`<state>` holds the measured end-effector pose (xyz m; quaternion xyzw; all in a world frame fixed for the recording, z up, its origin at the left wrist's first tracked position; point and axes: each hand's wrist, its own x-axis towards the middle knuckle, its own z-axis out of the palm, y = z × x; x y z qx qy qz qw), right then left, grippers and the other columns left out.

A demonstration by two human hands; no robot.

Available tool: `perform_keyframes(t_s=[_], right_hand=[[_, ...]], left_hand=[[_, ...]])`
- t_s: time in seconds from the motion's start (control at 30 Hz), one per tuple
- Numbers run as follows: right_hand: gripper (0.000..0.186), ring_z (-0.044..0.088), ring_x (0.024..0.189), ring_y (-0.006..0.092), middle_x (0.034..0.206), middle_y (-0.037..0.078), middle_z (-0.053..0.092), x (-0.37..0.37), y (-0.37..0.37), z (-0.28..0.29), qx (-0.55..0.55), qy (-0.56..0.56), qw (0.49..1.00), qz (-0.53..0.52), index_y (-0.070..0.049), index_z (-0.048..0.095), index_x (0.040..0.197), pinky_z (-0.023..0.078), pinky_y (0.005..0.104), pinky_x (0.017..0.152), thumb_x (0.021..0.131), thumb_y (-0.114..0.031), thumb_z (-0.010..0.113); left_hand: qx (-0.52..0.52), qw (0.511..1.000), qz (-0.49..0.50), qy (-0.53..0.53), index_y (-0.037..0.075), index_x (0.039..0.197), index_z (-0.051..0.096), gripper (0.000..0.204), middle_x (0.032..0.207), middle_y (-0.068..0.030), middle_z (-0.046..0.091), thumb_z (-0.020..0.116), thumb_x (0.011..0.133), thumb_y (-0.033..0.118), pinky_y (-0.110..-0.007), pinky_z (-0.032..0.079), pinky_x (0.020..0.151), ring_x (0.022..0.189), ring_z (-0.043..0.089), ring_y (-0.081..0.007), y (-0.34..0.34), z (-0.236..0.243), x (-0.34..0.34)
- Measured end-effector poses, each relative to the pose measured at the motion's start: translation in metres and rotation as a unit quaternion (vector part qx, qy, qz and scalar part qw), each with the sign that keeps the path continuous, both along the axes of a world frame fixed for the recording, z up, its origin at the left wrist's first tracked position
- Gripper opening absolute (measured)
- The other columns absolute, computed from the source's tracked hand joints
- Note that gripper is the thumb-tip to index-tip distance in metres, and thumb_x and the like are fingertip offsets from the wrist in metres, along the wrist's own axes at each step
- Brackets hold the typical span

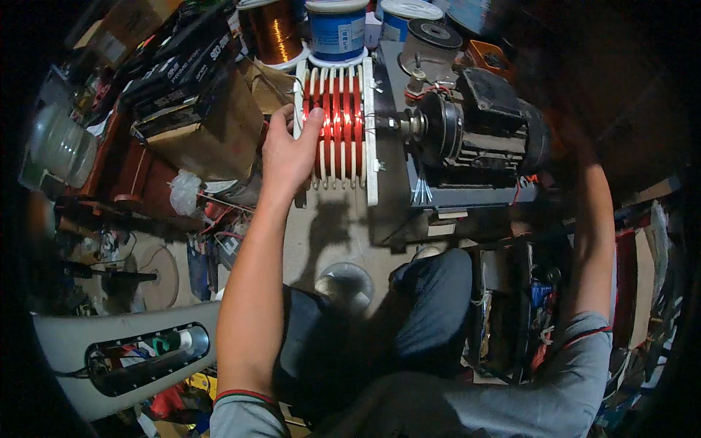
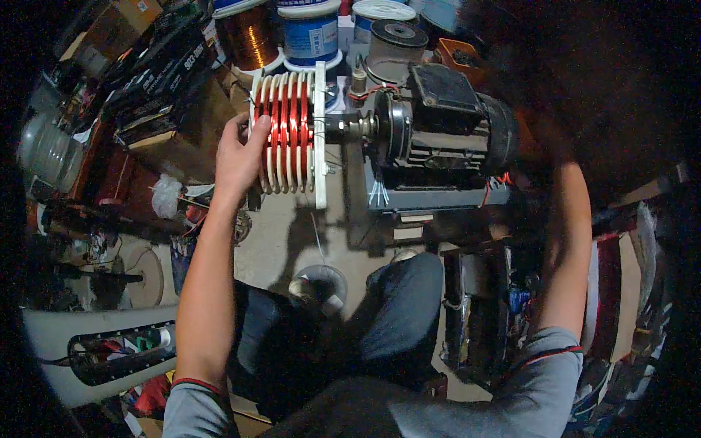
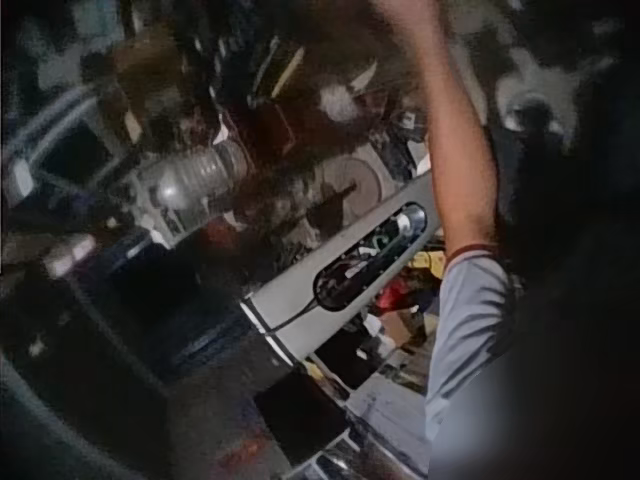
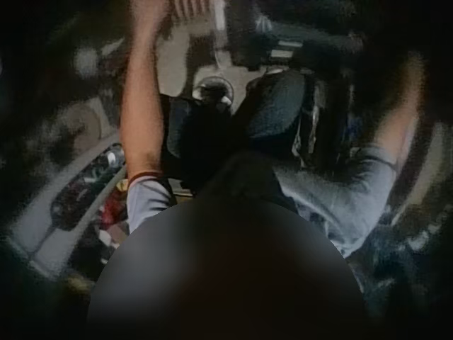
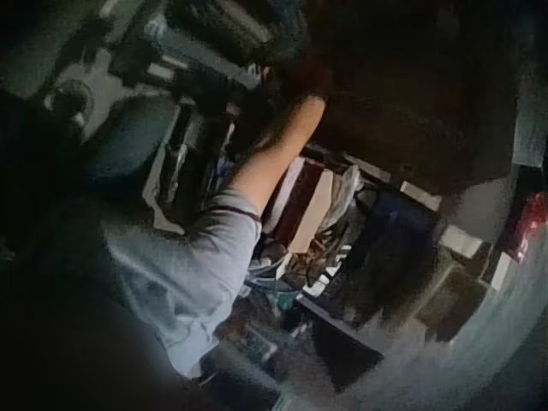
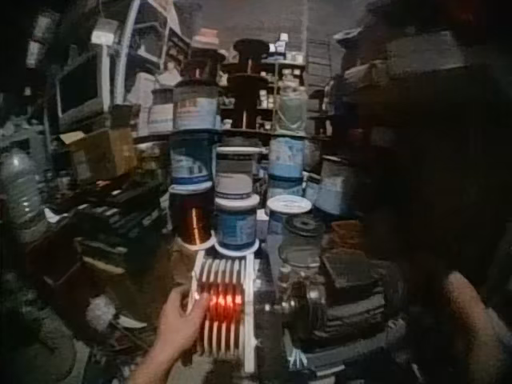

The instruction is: The person winds red wire onto a white slotted bobbin using a motorized coil winder. They guide the wire by hand, pause to adjust the winding, and continue until the bobbin is filled.

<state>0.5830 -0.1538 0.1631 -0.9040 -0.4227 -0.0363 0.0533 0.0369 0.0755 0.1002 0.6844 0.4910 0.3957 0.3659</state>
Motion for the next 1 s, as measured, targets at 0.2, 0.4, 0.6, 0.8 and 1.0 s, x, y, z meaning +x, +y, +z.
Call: perform_keyframes(t_s=[0.2, 0.4, 0.6, 0.8, 1.0], right_hand=[[0.032, 0.064, 0.086, 0.0291, 0.098, 0.018, 0.067, -0.004, -0.002, -0.007, 0.004, -0.008, 1.000, 0.026, -0.006, 0.067, 0.105, 0.050, 0.0386, 0.074, 0.083, -0.030, 0.063], [0.031, 0.064, 0.088, 0.0312, 0.099, 0.019, 0.066, -0.032, 0.012, 0.005, 0.031, -0.026, 0.997, 0.066, -0.007, 0.067, 0.106, 0.050, 0.0398, 0.074, 0.084, -0.028, 0.062], [0.035, 0.064, 0.088, 0.0362, 0.098, 0.021, 0.066, 0.042, 0.004, -0.024, -0.001, -0.059, 0.997, 0.058, -0.011, 0.065, 0.112, 0.050, 0.0435, 0.074, 0.080, -0.025, 0.065], [0.036, 0.064, 0.080, 0.0387, 0.094, 0.028, 0.064, 0.006, 0.015, -0.023, 0.052, -0.069, 0.993, 0.085, 0.000, 0.062, 0.109, 0.050, 0.0478, 0.071, 0.073, -0.007, 0.061], [0.044, 0.062, 0.090, 0.0423, 0.103, 0.028, 0.062, 0.023, 0.001, -0.025, 0.077, -0.046, 0.996, 0.021, -0.002, 0.058, 0.117, 0.050, 0.0488, 0.077, 0.073, -0.006, 0.058]], left_hand=[[0.071, 0.997, -0.012, 0.017, -0.005, 0.120, 0.054, 0.061, 0.110, -0.0206, 0.062, 0.062, 0.087, 0.045, -0.034, 0.044, 0.090, 0.101, 0.059, -0.0247, -0.005, 0.002, 0.004], [0.060, 0.997, -0.028, 0.031, -0.004, 0.122, 0.052, 0.060, 0.115, -0.0191, 0.060, 0.060, 0.089, 0.045, -0.034, 0.042, 0.093, 0.105, 0.057, -0.0237, 0.003, -0.003, -0.007], [0.064, 0.997, -0.033, 0.023, -0.004, 0.124, 0.050, 0.061, 0.117, -0.0189, 0.059, 0.058, 0.090, 0.045, -0.033, 0.041, 0.094, 0.106, 0.057, -0.0238, -0.001, -0.002, 0.003], [0.072, 0.997, -0.035, -0.004, -0.005, 0.121, 0.051, 0.057, 0.112, -0.0190, 0.060, 0.062, 0.088, 0.040, -0.032, 0.043, 0.091, 0.102, 0.057, -0.0223, 0.006, -0.010, -0.006], [0.070, 0.996, -0.047, -0.018, -0.006, 0.121, 0.051, 0.057, 0.113, -0.0196, 0.060, 0.062, 0.089, 0.040, -0.033, 0.042, 0.092, 0.103, 0.057, -0.0224, 0.012, -0.014, -0.002]])
